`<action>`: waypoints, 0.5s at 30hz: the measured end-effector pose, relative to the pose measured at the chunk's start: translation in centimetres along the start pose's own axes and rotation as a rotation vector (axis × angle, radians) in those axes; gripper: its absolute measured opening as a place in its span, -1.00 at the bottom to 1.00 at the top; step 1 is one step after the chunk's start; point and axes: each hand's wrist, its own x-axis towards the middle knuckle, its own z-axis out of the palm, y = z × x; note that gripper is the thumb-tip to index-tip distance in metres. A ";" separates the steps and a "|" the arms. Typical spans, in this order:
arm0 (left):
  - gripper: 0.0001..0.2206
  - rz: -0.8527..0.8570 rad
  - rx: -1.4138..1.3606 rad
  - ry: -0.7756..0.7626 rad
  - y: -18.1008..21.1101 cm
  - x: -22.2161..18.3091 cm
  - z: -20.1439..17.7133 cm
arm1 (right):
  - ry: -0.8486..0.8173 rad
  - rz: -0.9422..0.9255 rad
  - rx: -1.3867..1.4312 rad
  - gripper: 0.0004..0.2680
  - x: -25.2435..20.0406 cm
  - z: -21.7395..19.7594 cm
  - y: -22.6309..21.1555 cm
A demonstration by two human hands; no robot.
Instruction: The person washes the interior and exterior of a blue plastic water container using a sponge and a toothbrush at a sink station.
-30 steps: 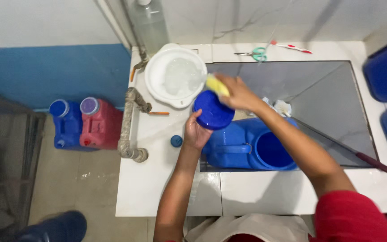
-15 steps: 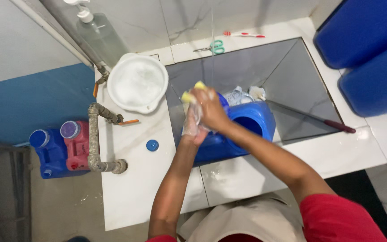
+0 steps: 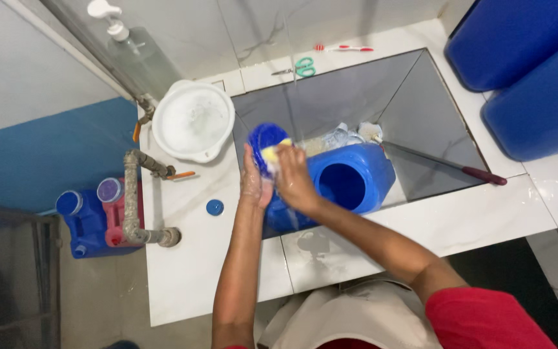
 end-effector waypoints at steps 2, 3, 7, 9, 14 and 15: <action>-0.32 -0.034 0.039 0.015 -0.6 -0.3 0.1 | 0.019 -0.005 0.048 -0.72 0.8 -0.7 -0.2; -0.34 -0.055 0.058 0.029 -0.9 -0.8 -0.2 | 0.024 -0.001 0.076 -0.76 0.8 -1.0 -0.3; -0.32 -0.002 0.063 -0.037 -0.7 -0.9 -0.6 | 0.118 0.082 0.088 -0.77 1.0 -1.9 -1.8; -0.30 0.018 0.024 -0.014 -0.8 -0.3 -0.4 | 0.130 -0.005 0.043 -0.71 0.9 -2.0 -2.9; -0.44 -0.049 0.065 0.073 -1.8 -1.0 -1.5 | 0.055 -0.053 0.014 -0.78 2.2 -2.7 -2.0; -0.44 -0.068 0.070 0.101 -1.7 -1.2 -2.0 | 0.076 -0.030 -0.023 -0.79 2.8 -3.2 -0.9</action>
